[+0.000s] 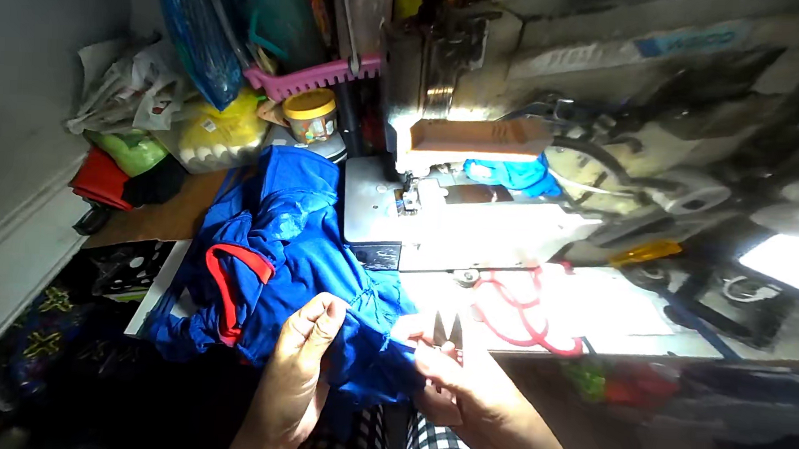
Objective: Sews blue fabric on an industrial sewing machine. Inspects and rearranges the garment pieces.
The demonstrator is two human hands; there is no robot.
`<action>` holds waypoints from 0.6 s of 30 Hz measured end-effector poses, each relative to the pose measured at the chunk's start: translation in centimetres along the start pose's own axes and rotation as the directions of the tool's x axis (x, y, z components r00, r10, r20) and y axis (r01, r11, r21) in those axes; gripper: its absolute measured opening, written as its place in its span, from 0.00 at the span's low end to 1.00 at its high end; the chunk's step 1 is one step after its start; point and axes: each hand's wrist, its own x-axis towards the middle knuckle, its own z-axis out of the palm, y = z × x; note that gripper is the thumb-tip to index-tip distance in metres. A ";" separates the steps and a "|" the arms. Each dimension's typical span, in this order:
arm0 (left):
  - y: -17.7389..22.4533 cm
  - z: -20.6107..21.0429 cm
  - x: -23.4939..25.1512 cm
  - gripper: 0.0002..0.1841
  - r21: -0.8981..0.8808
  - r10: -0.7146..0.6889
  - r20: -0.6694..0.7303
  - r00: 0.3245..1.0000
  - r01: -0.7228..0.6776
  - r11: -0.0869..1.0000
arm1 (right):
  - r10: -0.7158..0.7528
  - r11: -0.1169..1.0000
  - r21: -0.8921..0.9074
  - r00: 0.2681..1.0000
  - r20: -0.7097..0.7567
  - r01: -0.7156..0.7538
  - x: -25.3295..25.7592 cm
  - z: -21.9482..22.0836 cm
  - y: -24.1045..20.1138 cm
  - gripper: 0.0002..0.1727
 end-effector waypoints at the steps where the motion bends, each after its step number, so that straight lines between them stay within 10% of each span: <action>1: 0.0 -0.1 0.0 0.12 -0.021 -0.005 -0.001 1.000 0.005 1.000 | -0.007 0.995 -0.102 1.000 -0.013 0.005 0.0 0.0 0.1 0.11; 4: 0.2 -0.1 0.0 0.12 -0.066 -0.033 -0.011 0.999 0.032 0.997 | -0.014 0.952 -0.307 0.993 -0.117 -0.023 -0.2 0.2 0.2 0.12; 12: 0.7 -1.4 0.1 0.11 0.268 0.083 0.023 0.996 -0.086 0.959 | 0.030 1.000 0.017 0.960 -0.279 -0.026 0.3 1.5 -1.4 0.10; 18: 1.3 -2.9 -0.5 0.10 0.436 0.230 0.242 0.942 -0.318 0.842 | -0.317 0.888 -0.396 0.935 -0.160 0.233 0.4 0.4 -0.3 0.06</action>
